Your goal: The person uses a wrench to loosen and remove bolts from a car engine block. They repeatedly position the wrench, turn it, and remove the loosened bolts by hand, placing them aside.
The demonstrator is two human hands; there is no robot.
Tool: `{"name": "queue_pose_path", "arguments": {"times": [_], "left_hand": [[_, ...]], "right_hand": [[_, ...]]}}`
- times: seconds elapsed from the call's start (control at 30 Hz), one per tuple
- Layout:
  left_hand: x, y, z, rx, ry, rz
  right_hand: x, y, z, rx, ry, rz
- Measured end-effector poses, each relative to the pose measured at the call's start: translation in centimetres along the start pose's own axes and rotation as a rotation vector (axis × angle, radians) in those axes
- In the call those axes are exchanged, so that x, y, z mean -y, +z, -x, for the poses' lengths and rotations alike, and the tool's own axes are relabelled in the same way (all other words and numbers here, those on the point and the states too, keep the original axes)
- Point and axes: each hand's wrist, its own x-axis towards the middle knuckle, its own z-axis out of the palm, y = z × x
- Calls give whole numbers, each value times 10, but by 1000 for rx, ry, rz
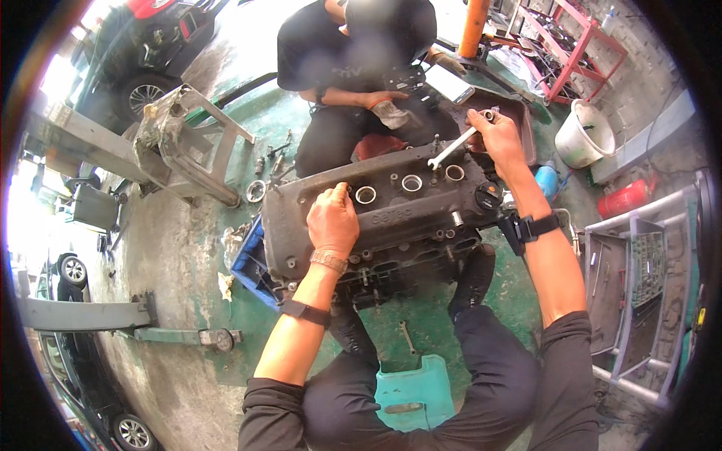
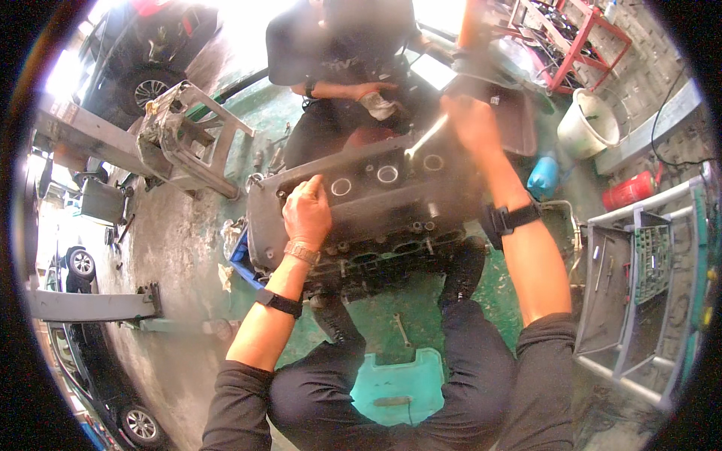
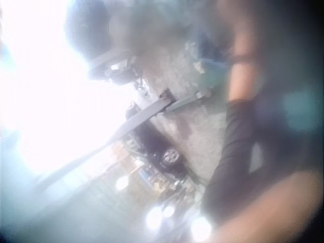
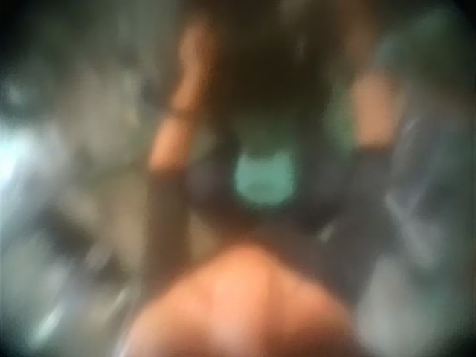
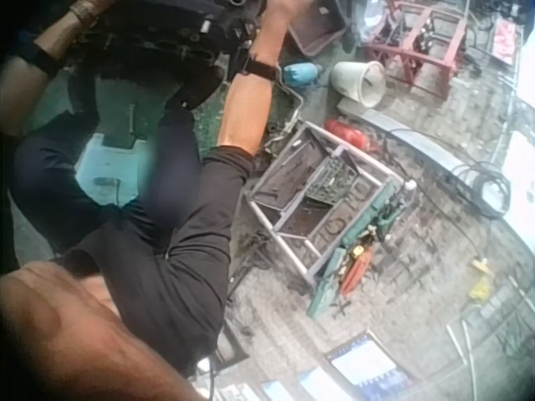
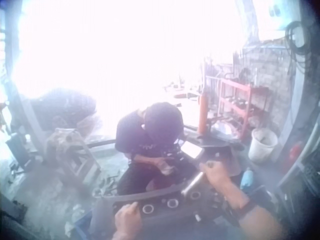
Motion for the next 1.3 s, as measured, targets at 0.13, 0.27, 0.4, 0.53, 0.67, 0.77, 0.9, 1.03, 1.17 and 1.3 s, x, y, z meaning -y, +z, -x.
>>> {"name": "queue_pose_path", "arguments": {"times": [0.13,0.27,0.4,0.53,0.67,0.77,0.9,1.03,1.17,1.3], "left_hand": [[0,0,0,18,-8,9],[0,2,0,-33,34,-13],[1,3,1,-34,36,-3],[1,2,1,-17,25,-11],[1,2,0,-17,31,-15],[1,2,0,-16,38,-16],[0,2,1,-17,27,-12],[0,1,0,-16,33,-9],[0,1,0,-22,43,-5],[1,2,0,-24,42,-13]], "right_hand": [[4,-12,23,27,-77,-262],[-9,-32,51,-87,-21,-245],[-29,-40,90,-70,100,-304],[-38,-32,117,-87,155,-343],[-43,-25,129,-104,107,-397],[-46,-23,131,-100,108,-409],[-48,-20,134,-111,44,-406],[-53,-18,133,-106,0,-334],[-59,-18,134,-94,-19,-252],[-64,-16,135,-66,-53,-239]]}}
